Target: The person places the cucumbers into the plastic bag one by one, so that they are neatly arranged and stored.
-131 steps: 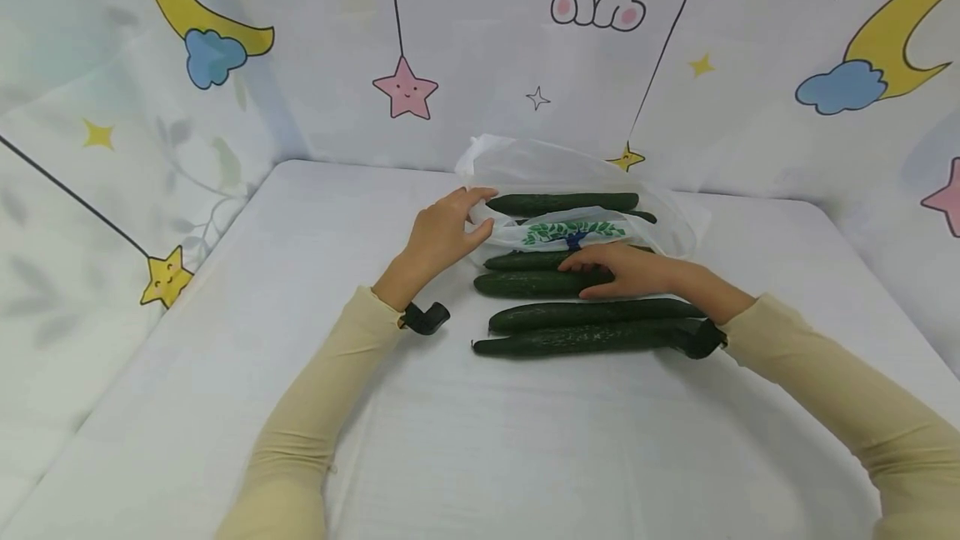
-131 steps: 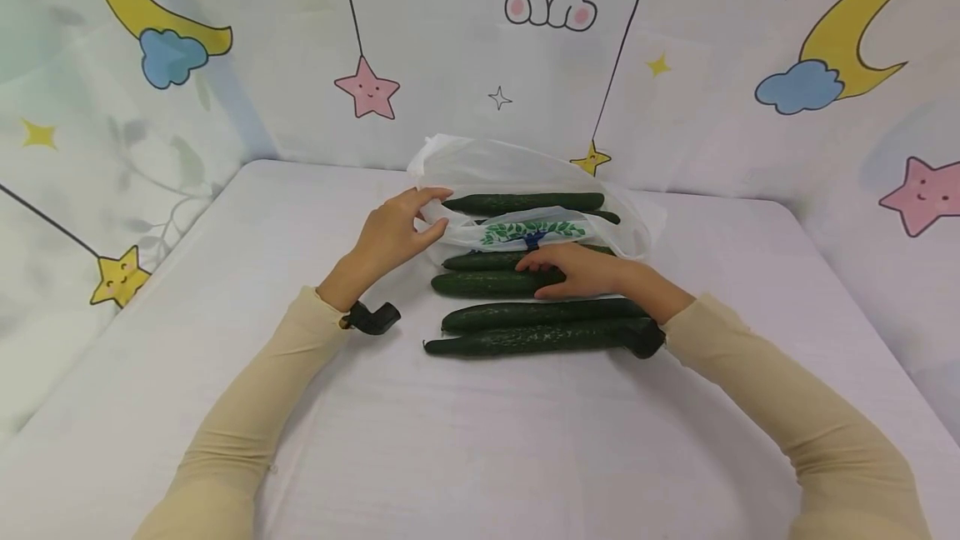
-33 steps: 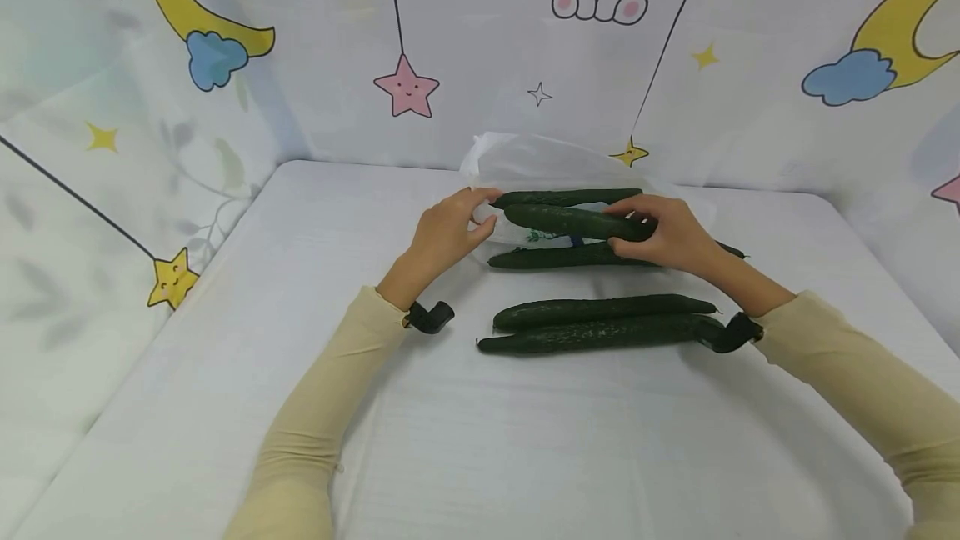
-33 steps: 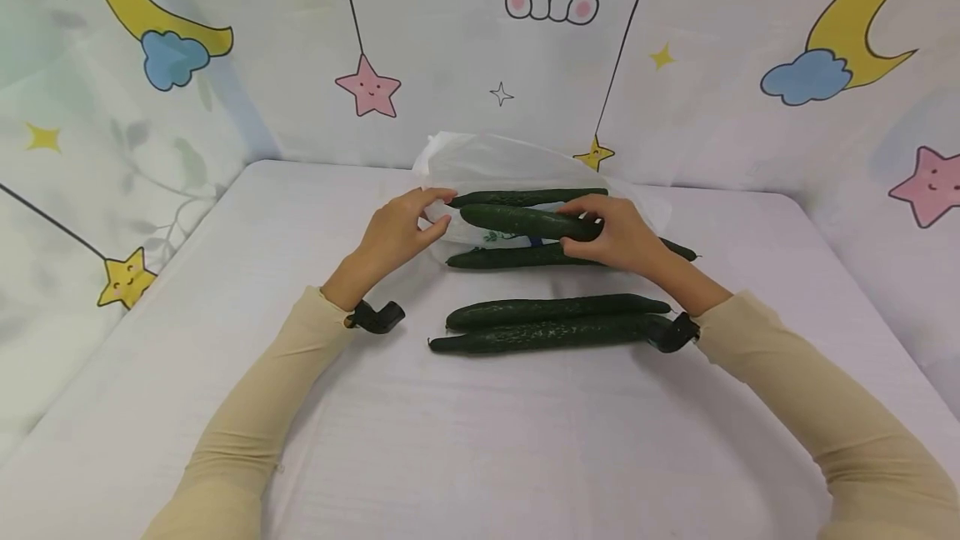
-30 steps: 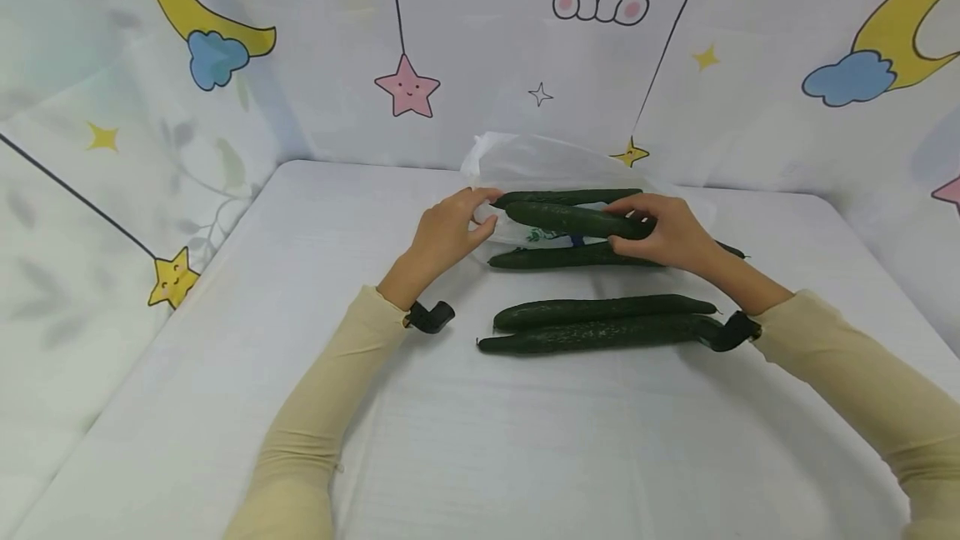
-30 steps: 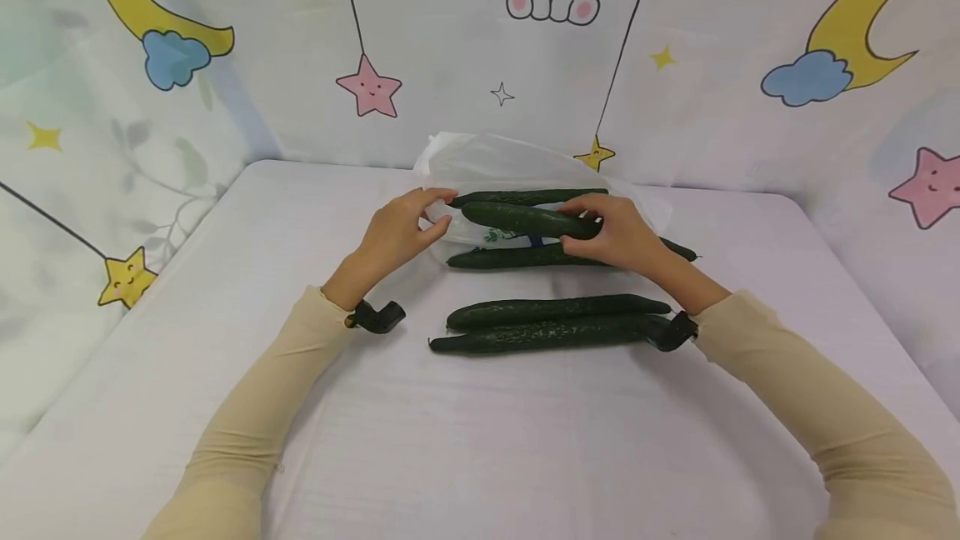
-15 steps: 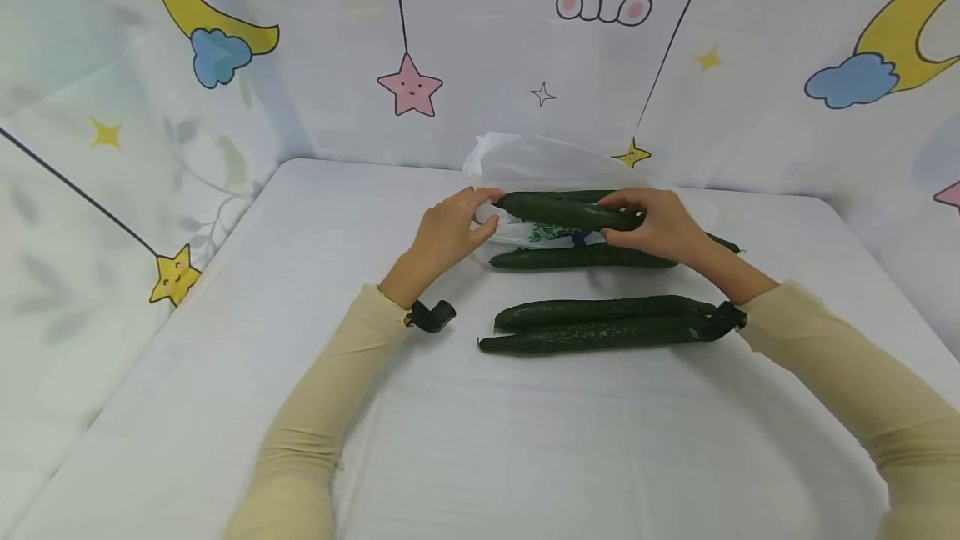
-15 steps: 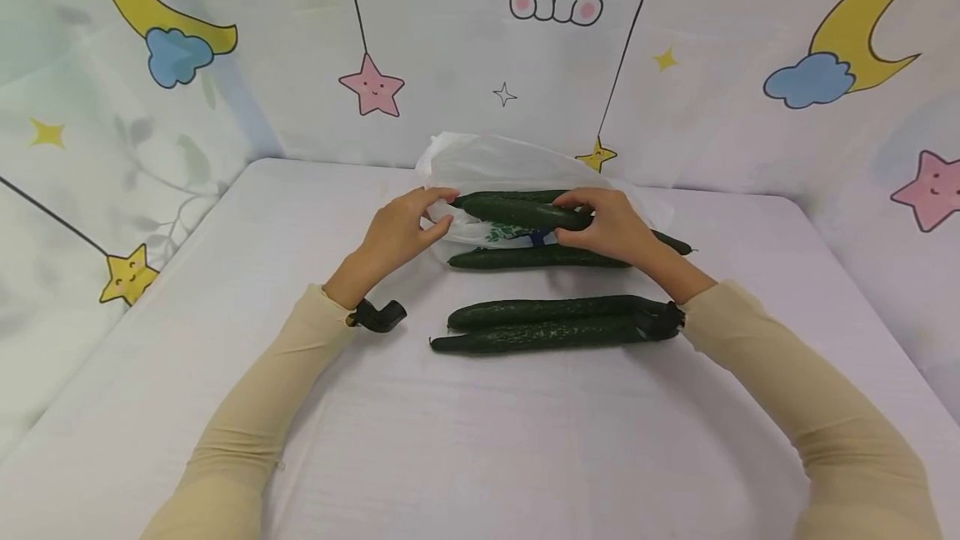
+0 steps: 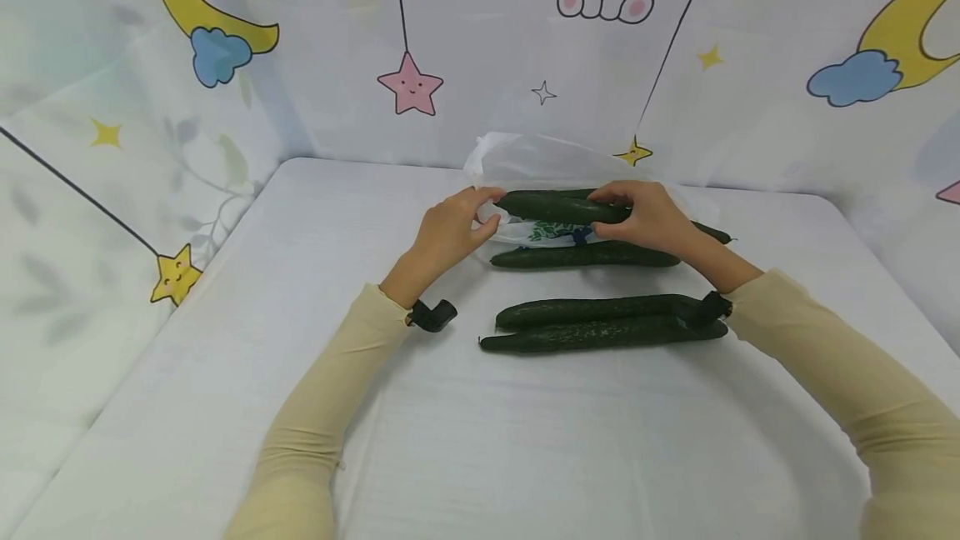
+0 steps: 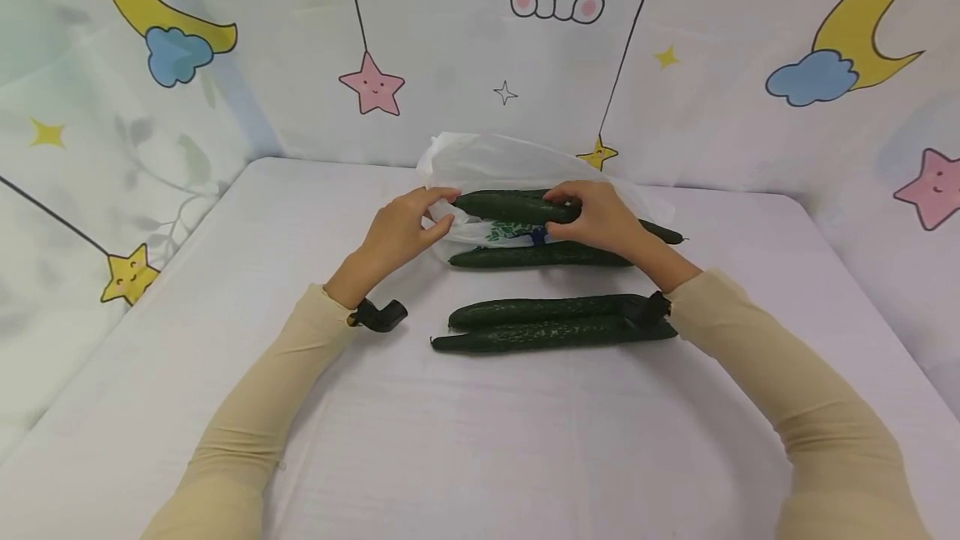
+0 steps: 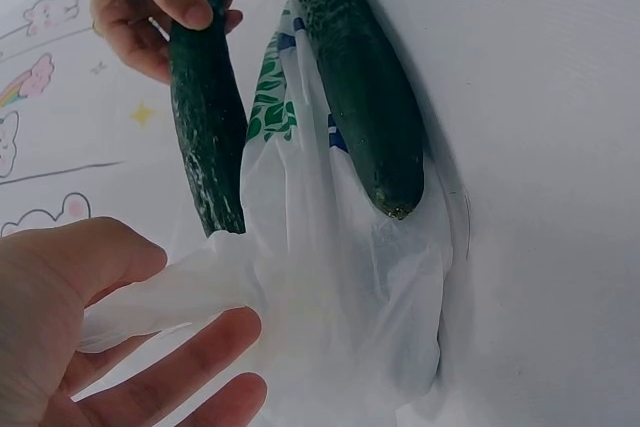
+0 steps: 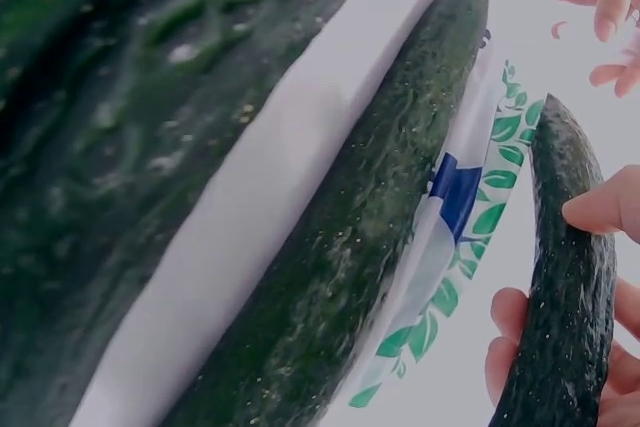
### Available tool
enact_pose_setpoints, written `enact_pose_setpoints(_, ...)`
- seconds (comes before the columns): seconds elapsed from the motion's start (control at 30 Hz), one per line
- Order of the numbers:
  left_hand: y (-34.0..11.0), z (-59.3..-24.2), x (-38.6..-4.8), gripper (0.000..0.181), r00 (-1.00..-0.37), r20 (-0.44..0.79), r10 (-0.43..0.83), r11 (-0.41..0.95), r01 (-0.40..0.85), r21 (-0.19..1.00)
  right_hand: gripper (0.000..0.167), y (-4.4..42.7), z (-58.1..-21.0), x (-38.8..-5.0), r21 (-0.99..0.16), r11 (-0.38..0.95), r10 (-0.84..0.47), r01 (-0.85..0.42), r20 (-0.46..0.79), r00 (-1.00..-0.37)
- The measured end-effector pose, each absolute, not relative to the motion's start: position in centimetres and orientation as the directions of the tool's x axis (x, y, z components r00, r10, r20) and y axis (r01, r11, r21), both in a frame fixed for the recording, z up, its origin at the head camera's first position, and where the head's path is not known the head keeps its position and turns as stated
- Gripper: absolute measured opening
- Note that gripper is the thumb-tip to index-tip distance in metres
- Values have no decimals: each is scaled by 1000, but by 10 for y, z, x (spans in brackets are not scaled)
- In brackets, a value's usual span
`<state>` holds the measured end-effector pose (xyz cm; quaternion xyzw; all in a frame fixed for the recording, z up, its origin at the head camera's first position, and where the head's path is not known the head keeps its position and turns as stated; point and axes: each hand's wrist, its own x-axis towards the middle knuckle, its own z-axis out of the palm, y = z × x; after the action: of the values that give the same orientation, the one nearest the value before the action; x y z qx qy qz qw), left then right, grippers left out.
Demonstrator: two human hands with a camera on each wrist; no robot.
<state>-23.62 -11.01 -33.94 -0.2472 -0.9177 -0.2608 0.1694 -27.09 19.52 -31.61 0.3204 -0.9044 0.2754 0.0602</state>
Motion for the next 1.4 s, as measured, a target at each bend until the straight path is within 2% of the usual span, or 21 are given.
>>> enact_pose_setpoints(0.2, -110, -339, -236, 36, -821, 438, 366, 739, 543, 400, 38, 190, -315, -275, -460, 661, -529, -593, 275, -803)
enact_pose_setpoints(0.53, -109, -338, -237, 35, -819, 436, 372, 734, 548, 402, 39, 183, -317, -283, -427, 661, -557, -617, 272, -785)
enact_pose_setpoints(0.83, -109, -335, -235, 35, -824, 433, 366, 743, 538, 397, 41, 178, -318, -290, -403, 691, -557, -600, 232, -797)
enact_pose_setpoints(1.4, -110, -335, -235, 35, -819, 441, 366, 731, 546, 408, 41, 164, -323, -302, -454, 708, -529, -541, 167, -832)
